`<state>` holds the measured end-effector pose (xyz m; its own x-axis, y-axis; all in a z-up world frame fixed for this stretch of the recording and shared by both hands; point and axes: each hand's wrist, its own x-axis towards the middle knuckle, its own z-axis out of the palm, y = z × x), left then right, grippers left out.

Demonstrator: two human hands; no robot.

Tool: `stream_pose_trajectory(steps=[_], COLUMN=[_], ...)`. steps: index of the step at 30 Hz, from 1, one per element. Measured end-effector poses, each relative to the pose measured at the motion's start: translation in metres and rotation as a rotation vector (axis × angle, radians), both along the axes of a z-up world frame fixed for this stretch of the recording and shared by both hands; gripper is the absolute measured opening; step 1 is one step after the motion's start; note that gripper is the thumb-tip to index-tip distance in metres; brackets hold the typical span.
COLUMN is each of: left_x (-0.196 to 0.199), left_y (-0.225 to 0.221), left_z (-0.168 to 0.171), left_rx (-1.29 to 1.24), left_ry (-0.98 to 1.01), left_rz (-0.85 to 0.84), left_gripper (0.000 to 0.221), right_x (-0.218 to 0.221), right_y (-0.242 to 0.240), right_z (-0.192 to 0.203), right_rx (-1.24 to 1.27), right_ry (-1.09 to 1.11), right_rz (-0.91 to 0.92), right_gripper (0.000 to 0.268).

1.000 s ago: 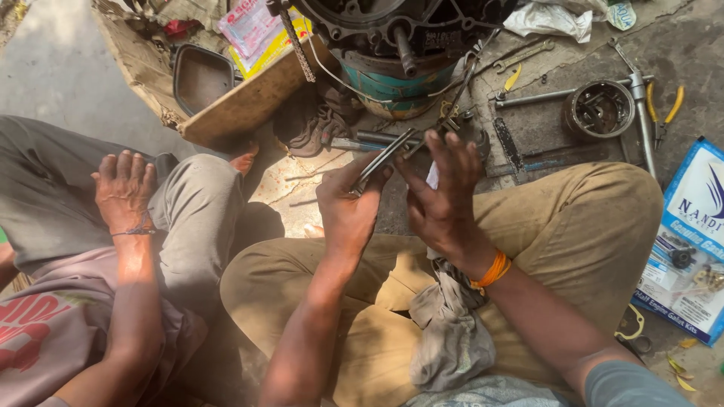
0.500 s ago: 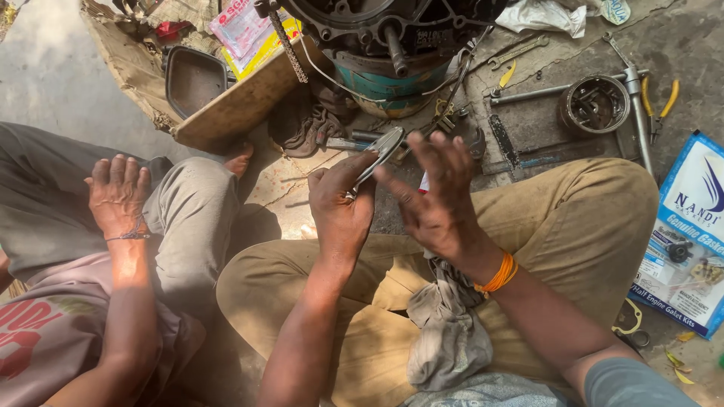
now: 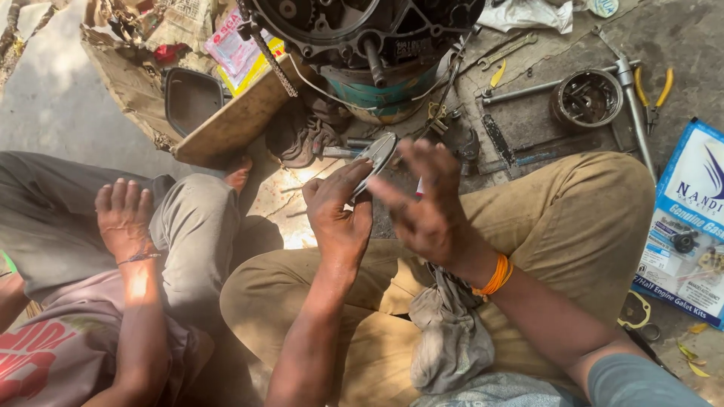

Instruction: The recorder is repairing or assembling a motorcycle engine component, involving cleaning and applying sealant.

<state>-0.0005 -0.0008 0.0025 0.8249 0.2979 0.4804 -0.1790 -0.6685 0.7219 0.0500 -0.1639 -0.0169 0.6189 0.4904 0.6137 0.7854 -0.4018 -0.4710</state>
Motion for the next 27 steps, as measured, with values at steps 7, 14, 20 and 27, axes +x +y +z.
stream_pose_trajectory(steps=[7, 14, 20, 27], left_x=[-0.002, 0.000, 0.000, -0.001], left_y=[-0.004, -0.009, -0.004, -0.004], left_z=[0.001, -0.014, -0.017, -0.015], left_rx=[-0.018, -0.185, -0.435, -0.487], left_ry=[-0.015, -0.010, 0.044, 0.006], left_rz=[-0.029, -0.019, 0.022, -0.021], left_gripper=[0.029, 0.021, 0.027, 0.031], right_x=[0.009, 0.021, 0.012, -0.004], right_y=[0.003, 0.008, 0.019, 0.021], right_z=[-0.010, -0.053, -0.063, -0.070], right_rx=[0.003, 0.548, 0.946, 1.145], right_ry=[-0.045, 0.772, 1.469, 1.983], right_rz=[-0.011, 0.277, 0.427, 0.679], right_gripper=[0.083, 0.074, 0.076, 0.053])
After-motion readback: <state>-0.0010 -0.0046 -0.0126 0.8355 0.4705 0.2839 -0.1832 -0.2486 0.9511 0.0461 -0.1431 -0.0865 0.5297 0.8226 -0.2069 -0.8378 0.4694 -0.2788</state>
